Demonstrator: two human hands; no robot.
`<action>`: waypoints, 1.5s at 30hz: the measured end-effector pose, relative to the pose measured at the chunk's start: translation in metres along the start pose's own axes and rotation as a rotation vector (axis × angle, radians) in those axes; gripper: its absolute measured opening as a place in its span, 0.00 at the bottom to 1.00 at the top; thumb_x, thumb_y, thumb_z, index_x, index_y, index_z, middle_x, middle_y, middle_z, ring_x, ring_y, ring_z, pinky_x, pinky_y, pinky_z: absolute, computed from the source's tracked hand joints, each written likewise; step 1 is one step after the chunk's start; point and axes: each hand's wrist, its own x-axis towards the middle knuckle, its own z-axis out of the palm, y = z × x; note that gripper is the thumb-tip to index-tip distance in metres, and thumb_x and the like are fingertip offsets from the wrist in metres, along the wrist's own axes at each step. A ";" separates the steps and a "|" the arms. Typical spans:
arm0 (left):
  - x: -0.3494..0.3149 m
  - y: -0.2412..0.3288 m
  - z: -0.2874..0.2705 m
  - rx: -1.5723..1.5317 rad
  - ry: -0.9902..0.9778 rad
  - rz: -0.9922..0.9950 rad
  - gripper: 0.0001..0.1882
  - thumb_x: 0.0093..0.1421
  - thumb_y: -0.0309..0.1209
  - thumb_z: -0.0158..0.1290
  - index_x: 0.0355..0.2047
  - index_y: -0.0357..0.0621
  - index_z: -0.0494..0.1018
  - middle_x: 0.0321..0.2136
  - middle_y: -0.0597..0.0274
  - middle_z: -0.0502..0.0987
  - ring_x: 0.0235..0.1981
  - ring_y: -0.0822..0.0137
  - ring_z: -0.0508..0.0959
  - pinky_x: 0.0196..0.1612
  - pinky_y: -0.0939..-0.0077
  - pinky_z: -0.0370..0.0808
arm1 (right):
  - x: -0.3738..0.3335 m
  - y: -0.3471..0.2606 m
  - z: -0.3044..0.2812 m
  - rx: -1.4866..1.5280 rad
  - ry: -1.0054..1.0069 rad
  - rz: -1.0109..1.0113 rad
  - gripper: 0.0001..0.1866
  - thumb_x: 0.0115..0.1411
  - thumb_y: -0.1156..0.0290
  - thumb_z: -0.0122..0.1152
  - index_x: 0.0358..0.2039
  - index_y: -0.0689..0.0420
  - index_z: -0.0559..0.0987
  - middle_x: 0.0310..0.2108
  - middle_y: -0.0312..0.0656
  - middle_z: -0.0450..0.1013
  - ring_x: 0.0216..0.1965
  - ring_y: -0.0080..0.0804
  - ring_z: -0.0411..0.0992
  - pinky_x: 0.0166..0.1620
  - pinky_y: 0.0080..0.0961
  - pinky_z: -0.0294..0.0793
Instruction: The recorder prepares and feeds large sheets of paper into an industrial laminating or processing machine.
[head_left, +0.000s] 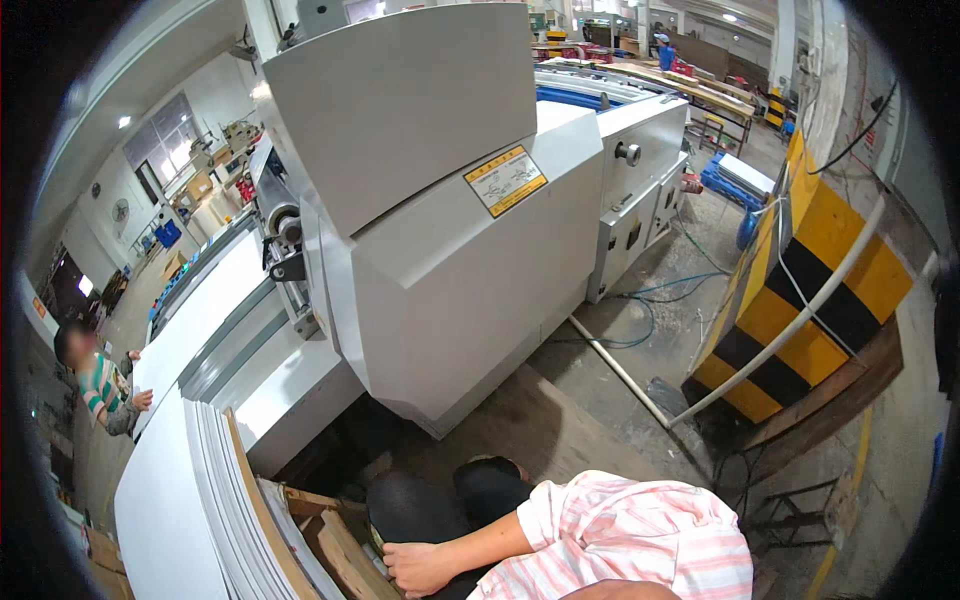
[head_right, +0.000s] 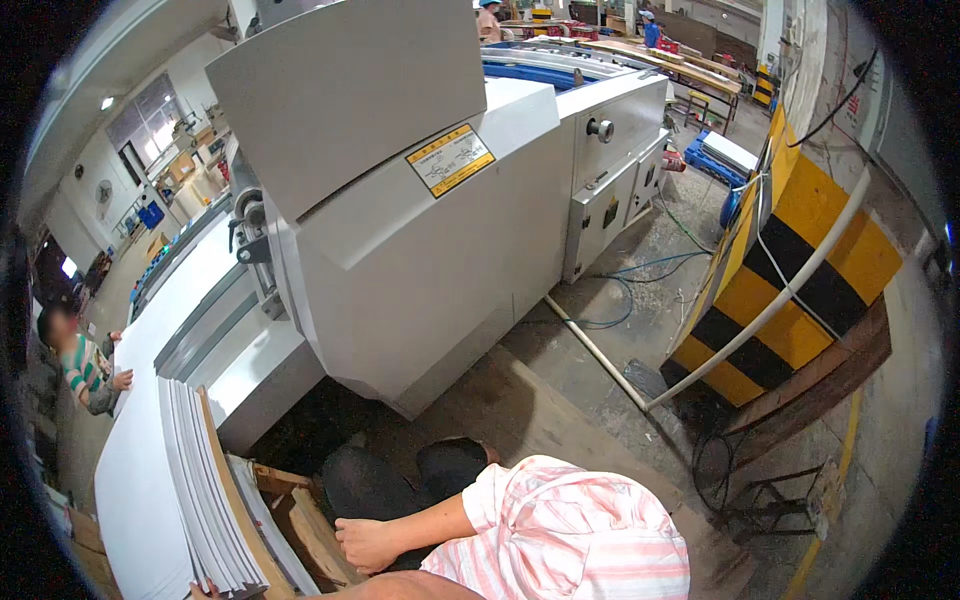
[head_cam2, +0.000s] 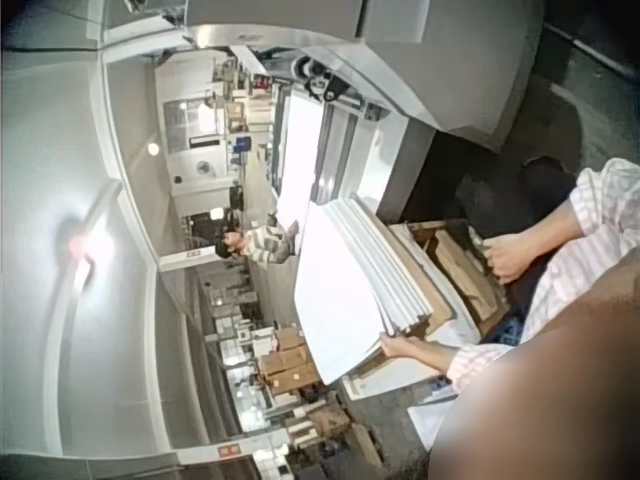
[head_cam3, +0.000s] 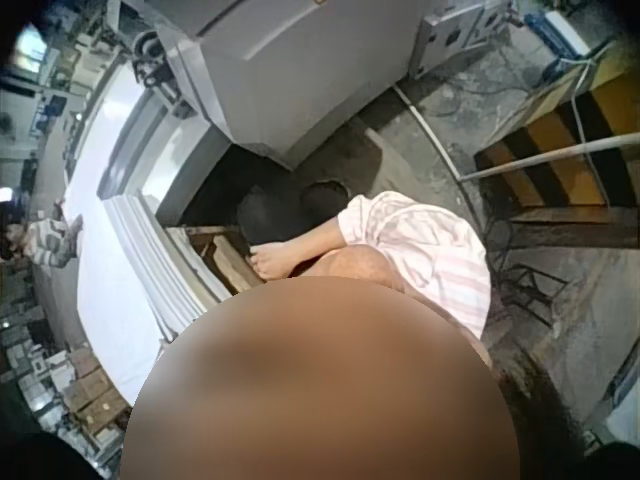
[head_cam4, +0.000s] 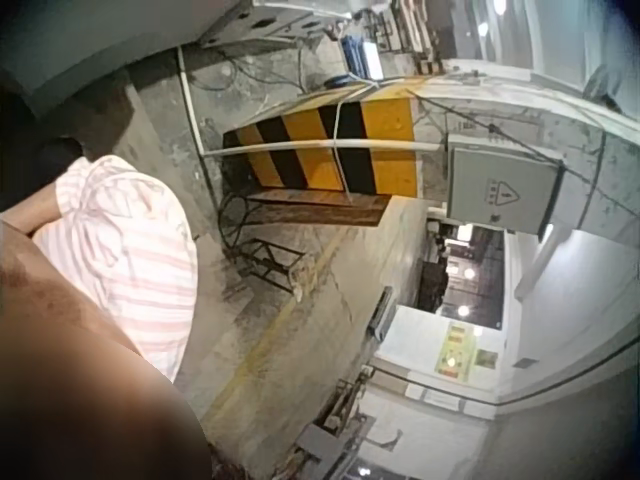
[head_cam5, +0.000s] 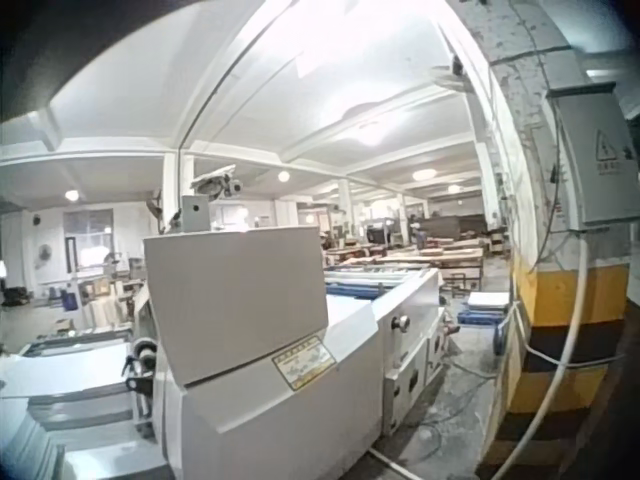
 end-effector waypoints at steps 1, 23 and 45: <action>-0.001 0.001 -0.002 0.136 -0.039 0.089 0.12 0.54 0.27 0.53 0.22 0.26 0.70 0.21 0.50 0.71 0.19 0.61 0.69 0.19 0.69 0.71 | 0.001 -0.001 0.000 0.004 -0.006 -0.005 0.18 0.49 0.53 0.55 0.19 0.56 0.80 0.22 0.37 0.74 0.33 0.34 0.68 0.41 0.35 0.57; -0.079 0.072 0.040 0.087 0.026 -0.001 0.14 0.55 0.28 0.53 0.20 0.27 0.66 0.19 0.58 0.67 0.20 0.64 0.64 0.24 0.67 0.64 | -0.003 0.000 0.006 0.041 0.026 0.000 0.18 0.50 0.54 0.56 0.18 0.56 0.80 0.21 0.38 0.74 0.31 0.34 0.69 0.40 0.34 0.57; -0.039 0.044 0.024 0.182 0.045 0.173 0.12 0.51 0.26 0.56 0.26 0.24 0.73 0.20 0.48 0.73 0.16 0.62 0.71 0.17 0.72 0.70 | -0.008 -0.002 0.000 -0.024 0.045 0.039 0.20 0.49 0.51 0.58 0.18 0.57 0.80 0.22 0.39 0.75 0.32 0.35 0.70 0.40 0.34 0.59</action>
